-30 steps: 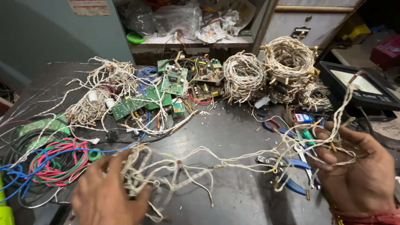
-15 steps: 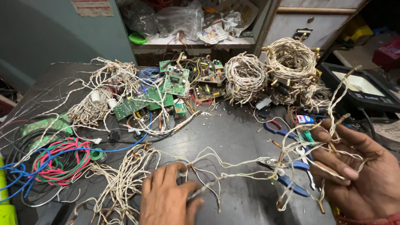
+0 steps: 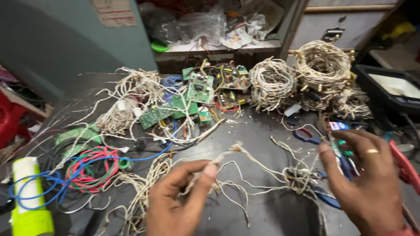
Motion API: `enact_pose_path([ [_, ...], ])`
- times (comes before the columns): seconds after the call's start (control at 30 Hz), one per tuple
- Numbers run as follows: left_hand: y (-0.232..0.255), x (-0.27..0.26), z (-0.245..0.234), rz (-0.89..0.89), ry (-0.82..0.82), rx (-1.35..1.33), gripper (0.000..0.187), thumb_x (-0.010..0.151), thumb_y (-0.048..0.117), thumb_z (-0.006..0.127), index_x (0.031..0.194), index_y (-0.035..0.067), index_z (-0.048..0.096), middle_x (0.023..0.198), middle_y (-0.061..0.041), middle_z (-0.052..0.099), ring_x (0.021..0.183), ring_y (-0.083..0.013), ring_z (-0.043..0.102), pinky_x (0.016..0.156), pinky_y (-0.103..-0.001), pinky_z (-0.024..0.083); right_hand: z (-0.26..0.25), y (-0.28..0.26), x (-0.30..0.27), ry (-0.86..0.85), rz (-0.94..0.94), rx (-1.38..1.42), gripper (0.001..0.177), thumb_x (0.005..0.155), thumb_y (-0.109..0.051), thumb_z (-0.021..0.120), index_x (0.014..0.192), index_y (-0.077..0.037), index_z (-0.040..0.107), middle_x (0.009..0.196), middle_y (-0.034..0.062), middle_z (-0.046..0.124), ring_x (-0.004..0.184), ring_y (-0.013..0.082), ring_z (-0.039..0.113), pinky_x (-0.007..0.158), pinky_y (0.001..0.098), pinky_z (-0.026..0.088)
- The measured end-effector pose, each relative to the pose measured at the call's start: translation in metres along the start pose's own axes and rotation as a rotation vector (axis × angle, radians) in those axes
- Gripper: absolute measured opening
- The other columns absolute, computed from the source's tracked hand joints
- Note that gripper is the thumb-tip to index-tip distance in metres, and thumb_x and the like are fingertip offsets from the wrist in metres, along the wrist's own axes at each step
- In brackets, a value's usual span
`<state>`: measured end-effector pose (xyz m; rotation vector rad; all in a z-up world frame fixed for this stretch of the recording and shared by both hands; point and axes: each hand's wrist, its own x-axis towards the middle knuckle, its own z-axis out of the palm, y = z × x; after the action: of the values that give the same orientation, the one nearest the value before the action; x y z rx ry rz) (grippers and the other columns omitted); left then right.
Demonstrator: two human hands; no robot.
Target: The person untangles a bundle of white wires and uses pliers to strip insulation from the wire ends. They then twist the exposed strands together by hand.
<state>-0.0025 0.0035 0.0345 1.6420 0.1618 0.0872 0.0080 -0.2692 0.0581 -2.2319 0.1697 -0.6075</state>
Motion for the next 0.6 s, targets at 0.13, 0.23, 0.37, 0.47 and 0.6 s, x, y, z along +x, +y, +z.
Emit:
enact_pose_path([
  [0.13,0.005,-0.012,0.009,-0.046,-0.307,0.057,0.023,0.086,0.024,0.081,0.101,0.008,0.088,0.071,0.001,0.08,0.063,-0.0024,0.066,0.058,-0.021,0.047,0.005,0.007,-0.012,-0.393,-0.362,0.222,0.049,0.099,-0.031,0.067,0.131,0.005,0.059,0.117,0.0154,0.067,0.109,0.0246,0.061,0.095,0.0399,0.046],
  [0.23,-0.002,-0.014,0.013,-0.009,-0.312,0.079,0.03,0.084,0.028,0.082,0.107,0.009,0.086,0.076,-0.005,0.081,0.068,-0.0063,0.065,0.063,-0.025,0.048,0.024,0.035,-0.027,-0.77,0.267,0.422,0.032,0.096,-0.026,0.073,0.117,-0.003,0.069,0.081,0.0158,0.07,0.077,0.0208,0.067,0.071,0.0362,0.059],
  [0.37,-0.009,0.001,-0.021,0.251,-0.124,0.347,0.033,0.096,0.035,0.067,0.121,0.015,0.078,0.101,-0.004,0.083,0.095,-0.0181,0.077,0.086,-0.034,0.056,0.004,0.058,-0.002,-0.547,0.299,0.92,0.02,0.108,-0.023,0.061,0.109,-0.004,0.061,0.076,0.0082,0.067,0.065,0.0189,0.063,0.058,0.0345,0.048],
  [0.47,-0.012,0.01,-0.037,0.242,-0.034,0.746,0.034,0.09,0.032,0.065,0.12,0.02,0.075,0.113,-0.007,0.077,0.106,-0.0295,0.071,0.092,-0.043,0.052,-0.022,0.047,0.014,-0.449,0.356,1.422,0.027,0.114,-0.023,0.059,0.092,-0.008,0.061,0.07,-0.0038,0.053,0.058,0.0087,0.047,0.058,0.0307,0.04],
  [0.6,-0.025,0.006,-0.031,0.141,-0.191,0.855,0.054,0.084,0.036,0.07,0.137,0.026,0.063,0.129,-0.006,0.068,0.12,-0.0299,0.062,0.099,-0.048,0.044,-0.036,0.046,0.025,-0.407,0.413,1.583,0.031,0.116,-0.031,0.059,0.091,-0.012,0.062,0.067,-0.007,0.052,0.054,0.0048,0.044,0.056,0.0252,0.037],
])
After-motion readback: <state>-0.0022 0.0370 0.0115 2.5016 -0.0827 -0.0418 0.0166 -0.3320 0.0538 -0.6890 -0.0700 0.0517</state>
